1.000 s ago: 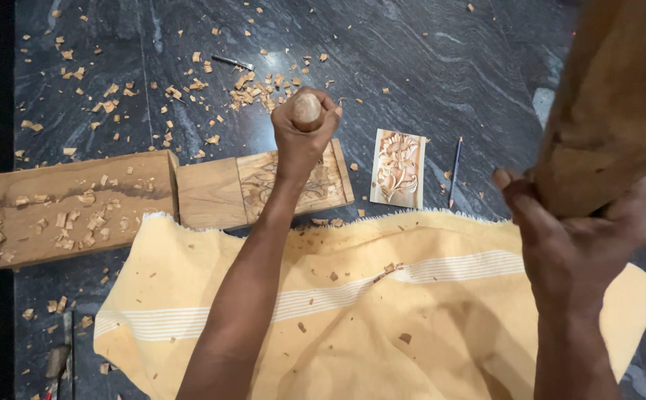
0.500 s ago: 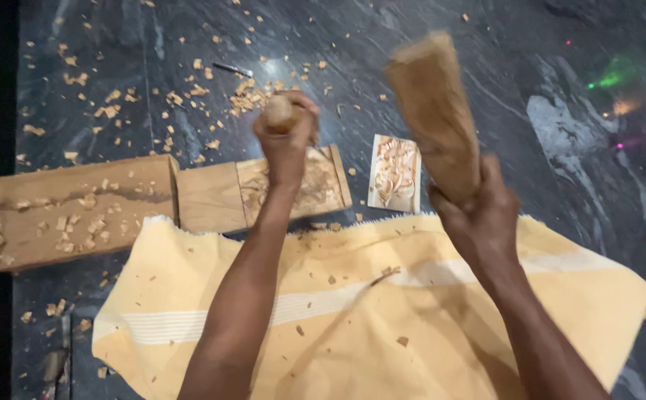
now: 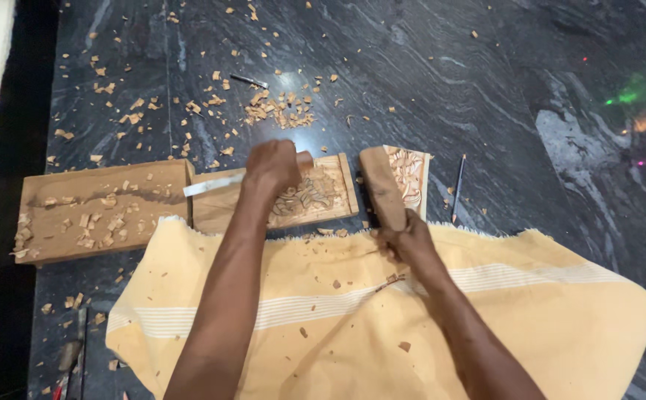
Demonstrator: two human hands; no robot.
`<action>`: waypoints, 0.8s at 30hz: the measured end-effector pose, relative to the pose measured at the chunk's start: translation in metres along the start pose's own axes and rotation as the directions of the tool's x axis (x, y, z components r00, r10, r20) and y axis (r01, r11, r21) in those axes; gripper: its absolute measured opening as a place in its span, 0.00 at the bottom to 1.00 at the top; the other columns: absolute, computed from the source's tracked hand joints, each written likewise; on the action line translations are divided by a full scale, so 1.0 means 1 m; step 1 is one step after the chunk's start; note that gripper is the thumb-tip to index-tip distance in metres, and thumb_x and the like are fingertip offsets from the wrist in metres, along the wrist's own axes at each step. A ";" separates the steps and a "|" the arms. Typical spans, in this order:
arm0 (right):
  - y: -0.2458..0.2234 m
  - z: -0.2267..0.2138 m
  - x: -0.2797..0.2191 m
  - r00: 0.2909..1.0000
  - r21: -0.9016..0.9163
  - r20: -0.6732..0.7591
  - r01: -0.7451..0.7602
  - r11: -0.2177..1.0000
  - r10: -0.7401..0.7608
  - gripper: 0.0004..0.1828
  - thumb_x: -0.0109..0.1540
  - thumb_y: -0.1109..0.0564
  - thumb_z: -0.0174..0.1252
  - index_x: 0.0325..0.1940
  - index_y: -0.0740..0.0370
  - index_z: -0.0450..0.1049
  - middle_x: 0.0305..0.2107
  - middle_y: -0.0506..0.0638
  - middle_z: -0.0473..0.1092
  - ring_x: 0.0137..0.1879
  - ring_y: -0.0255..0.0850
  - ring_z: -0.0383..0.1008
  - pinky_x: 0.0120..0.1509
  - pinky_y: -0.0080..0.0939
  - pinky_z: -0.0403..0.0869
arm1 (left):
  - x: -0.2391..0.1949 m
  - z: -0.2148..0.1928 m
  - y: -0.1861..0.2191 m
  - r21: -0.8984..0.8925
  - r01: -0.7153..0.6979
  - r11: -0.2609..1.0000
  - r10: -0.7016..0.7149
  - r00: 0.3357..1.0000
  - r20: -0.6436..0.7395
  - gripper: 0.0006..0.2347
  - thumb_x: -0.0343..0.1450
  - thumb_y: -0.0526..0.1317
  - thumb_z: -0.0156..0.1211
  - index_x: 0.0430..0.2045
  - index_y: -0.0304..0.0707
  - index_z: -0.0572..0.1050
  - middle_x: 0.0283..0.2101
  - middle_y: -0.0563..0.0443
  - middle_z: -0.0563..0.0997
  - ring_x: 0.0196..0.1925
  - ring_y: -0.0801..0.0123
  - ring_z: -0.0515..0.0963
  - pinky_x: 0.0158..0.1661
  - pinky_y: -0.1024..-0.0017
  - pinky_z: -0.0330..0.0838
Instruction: The person carves a floral design into a rectangular wooden block using a chisel and a wooden mallet. They repeatedly strike the chisel to remove wood shavings and refine the pattern.
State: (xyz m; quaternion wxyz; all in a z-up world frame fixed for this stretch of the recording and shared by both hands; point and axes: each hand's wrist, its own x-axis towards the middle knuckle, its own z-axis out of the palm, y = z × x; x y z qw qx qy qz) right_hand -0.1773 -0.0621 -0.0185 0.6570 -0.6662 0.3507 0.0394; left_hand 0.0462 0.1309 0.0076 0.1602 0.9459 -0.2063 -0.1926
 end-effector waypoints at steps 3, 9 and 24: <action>0.008 0.009 -0.009 0.999 -0.064 0.046 0.009 0.998 -0.006 0.24 0.52 0.63 0.65 0.51 0.70 0.71 0.18 0.51 0.69 0.17 0.35 0.63 0.19 0.36 0.59 | 0.000 0.024 -0.011 0.122 -0.071 0.990 0.072 0.997 -0.005 0.10 0.61 0.33 0.65 0.35 0.35 0.82 0.42 0.34 0.83 0.46 0.48 0.83 0.49 0.59 0.77; 0.019 -0.006 -0.021 0.996 -0.040 0.075 -0.052 0.998 0.054 0.28 0.51 0.65 0.65 0.55 0.72 0.70 0.24 0.51 0.70 0.20 0.34 0.63 0.21 0.37 0.61 | -0.006 0.035 -0.010 0.143 -0.097 0.985 0.102 0.994 -0.027 0.12 0.61 0.36 0.66 0.37 0.33 0.80 0.42 0.34 0.83 0.47 0.49 0.83 0.49 0.59 0.77; 0.019 0.005 -0.018 0.994 -0.100 0.053 -0.093 0.991 0.098 0.23 0.55 0.61 0.66 0.51 0.71 0.68 0.23 0.52 0.70 0.20 0.36 0.65 0.21 0.38 0.64 | -0.042 -0.049 -0.015 -0.517 -0.606 0.605 0.092 0.698 -0.710 0.12 0.67 0.29 0.69 0.43 0.33 0.80 0.37 0.48 0.85 0.39 0.69 0.85 0.39 0.71 0.81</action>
